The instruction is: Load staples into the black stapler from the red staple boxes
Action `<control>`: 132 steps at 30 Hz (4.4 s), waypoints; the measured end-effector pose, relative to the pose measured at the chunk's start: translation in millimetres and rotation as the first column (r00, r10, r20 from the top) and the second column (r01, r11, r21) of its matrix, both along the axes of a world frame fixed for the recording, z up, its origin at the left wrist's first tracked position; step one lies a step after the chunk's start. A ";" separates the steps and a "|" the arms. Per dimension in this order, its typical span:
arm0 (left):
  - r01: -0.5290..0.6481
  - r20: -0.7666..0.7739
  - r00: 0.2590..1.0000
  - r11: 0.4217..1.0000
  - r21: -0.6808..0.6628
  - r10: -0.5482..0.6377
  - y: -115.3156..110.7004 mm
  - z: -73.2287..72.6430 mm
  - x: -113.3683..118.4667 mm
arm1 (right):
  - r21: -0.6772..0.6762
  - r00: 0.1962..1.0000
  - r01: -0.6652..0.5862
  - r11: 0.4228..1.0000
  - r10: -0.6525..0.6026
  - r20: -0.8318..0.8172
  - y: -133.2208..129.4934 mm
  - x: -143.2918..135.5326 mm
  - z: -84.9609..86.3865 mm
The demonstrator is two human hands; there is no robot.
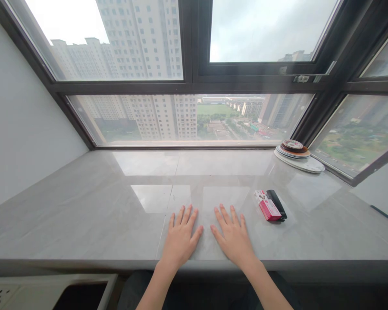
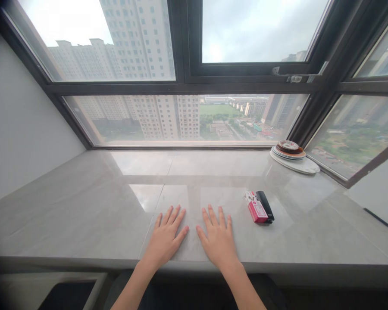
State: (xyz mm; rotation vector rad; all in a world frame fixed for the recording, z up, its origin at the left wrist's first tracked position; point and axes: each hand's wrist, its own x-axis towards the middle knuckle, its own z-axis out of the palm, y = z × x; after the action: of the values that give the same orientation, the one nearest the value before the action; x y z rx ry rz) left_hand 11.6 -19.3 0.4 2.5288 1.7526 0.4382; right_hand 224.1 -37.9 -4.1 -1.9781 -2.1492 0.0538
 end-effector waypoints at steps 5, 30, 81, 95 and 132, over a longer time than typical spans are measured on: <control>0.008 0.037 0.999 1.000 -0.007 -0.008 -1.9 3.6 -2.0 | -0.005 1.000 -0.006 1.000 0.006 -0.019 -1.3 1.0 3.2; 0.009 0.058 0.998 1.000 -0.018 -0.008 -1.3 2.4 -3.1 | -0.001 0.999 0.004 1.000 -0.004 -0.046 -1.0 1.3 5.2; 0.001 0.032 0.999 1.000 -0.007 -0.001 -0.5 0.6 -2.7 | 0.011 0.992 -0.005 1.000 0.007 -0.122 0.2 3.5 3.6; 0.006 0.091 0.996 1.000 -0.015 -0.005 0.2 2.8 -3.7 | 0.197 0.780 0.450 0.871 -0.277 -0.561 47.9 192.3 50.8; -0.305 0.465 0.840 0.952 -0.021 0.279 29.9 26.6 -2.5 | -0.017 0.153 0.014 1.000 -0.019 -0.988 30.5 49.1 0.0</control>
State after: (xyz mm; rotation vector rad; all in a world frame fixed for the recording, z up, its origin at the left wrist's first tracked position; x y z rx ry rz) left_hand 9.1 10.6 26.9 1.9467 1.9334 1.0201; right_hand 273.2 -7.5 -4.1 -1.1968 -1.1238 1.0655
